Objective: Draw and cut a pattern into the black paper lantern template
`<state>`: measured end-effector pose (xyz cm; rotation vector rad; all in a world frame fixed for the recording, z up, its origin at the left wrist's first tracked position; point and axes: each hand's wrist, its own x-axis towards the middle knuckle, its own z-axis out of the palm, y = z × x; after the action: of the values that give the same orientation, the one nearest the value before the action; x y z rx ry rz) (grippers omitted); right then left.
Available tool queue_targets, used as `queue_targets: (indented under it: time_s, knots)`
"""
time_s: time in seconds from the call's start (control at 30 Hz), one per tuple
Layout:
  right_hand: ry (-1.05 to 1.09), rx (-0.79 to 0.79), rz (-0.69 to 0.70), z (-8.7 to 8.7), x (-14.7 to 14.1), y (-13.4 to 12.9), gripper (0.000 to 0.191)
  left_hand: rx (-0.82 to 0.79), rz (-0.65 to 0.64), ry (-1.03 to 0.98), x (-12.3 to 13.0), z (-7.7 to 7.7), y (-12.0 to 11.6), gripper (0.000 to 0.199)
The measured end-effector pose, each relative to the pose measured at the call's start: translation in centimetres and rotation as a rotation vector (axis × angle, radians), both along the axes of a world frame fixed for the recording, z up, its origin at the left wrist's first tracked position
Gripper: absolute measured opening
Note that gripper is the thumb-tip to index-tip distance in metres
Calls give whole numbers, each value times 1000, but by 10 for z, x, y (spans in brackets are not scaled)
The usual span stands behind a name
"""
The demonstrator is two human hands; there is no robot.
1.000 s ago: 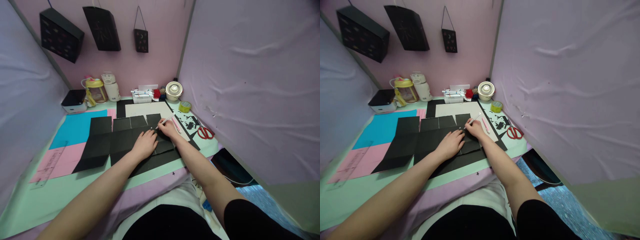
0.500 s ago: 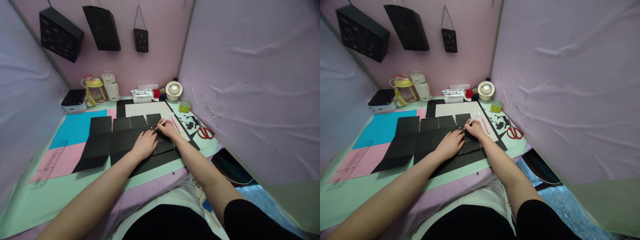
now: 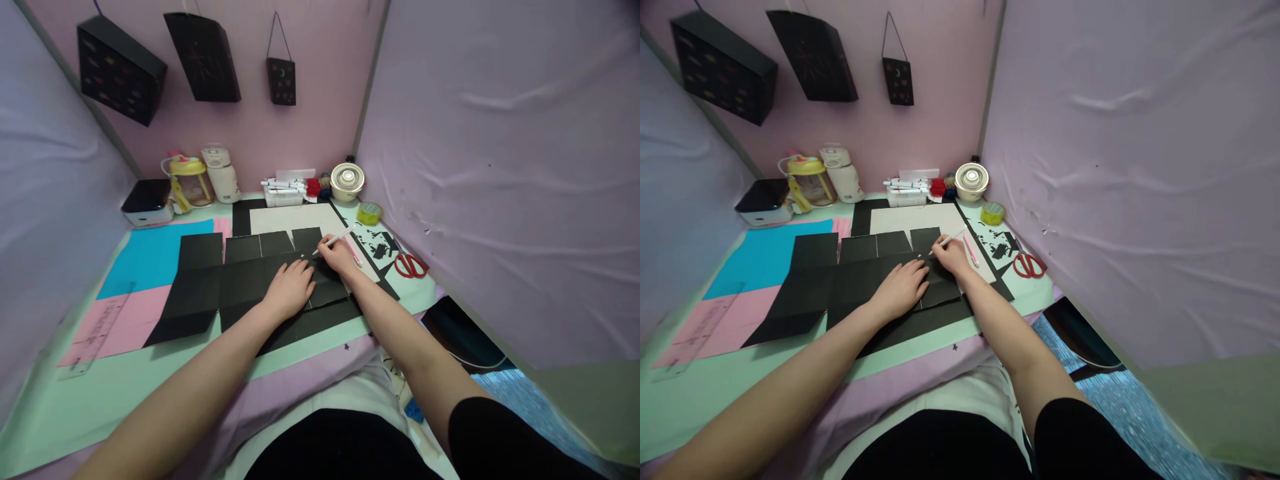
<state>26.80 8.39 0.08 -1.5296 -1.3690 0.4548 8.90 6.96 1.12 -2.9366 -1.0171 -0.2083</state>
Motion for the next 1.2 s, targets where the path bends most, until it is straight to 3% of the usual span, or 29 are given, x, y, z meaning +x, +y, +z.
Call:
queue_targets:
  time_s: [1.2]
  knots:
    - [-25, -38, -18, 1, -1, 0, 11, 4, -2, -6, 0, 0, -1, 37]
